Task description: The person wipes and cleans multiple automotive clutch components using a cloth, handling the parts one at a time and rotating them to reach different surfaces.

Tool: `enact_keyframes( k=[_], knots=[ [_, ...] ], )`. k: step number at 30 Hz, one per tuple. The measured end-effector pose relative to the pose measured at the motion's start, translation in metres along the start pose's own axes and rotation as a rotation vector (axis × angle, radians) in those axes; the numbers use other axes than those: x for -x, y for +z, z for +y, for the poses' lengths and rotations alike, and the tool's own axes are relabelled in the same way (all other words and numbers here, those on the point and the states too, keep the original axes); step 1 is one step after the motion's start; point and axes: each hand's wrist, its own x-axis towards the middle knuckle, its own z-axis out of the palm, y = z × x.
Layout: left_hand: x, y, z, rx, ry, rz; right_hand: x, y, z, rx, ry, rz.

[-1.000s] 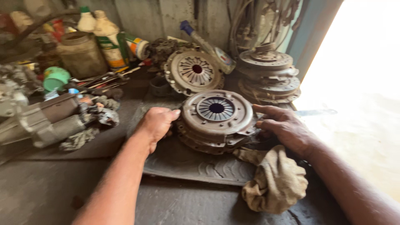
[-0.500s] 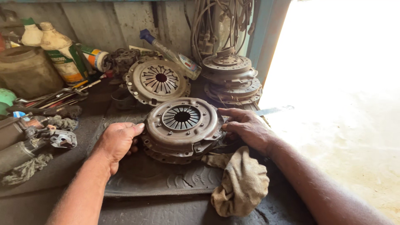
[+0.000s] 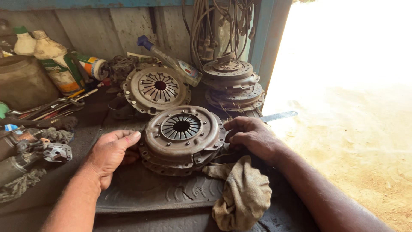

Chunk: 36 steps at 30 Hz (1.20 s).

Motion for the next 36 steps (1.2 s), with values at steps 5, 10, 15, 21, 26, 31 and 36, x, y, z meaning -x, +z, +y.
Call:
enact_keyframes(
  k=[5, 10, 15, 21, 26, 31, 36],
  knots=[
    [-0.008, 0.003, -0.008, -0.038, 0.041, -0.045, 0.002, 0.002, -0.005, -0.007, -0.009, -0.024],
    [-0.011, 0.006, -0.015, 0.062, 0.040, -0.041, 0.002, 0.010, -0.011, 0.073, 0.035, 0.037],
    [-0.010, 0.010, -0.007, 0.065, 0.032, 0.022, -0.005, 0.015, -0.018, 0.034, 0.104, 0.070],
    [-0.012, 0.012, 0.007, -0.148, -0.033, 0.130, -0.016, 0.017, -0.025, 0.065, 0.254, 0.095],
    [-0.032, 0.014, 0.017, -0.243, -0.135, 0.049, -0.030, 0.012, -0.032, 0.026, 0.323, 0.085],
    [-0.042, 0.013, 0.019, -0.264, -0.160, -0.032, -0.033, 0.013, -0.048, -0.001, 0.509, 0.040],
    [-0.044, 0.013, 0.010, -0.259, -0.114, -0.084, -0.024, 0.031, -0.049, 0.220, 0.393, 0.095]
  ],
)
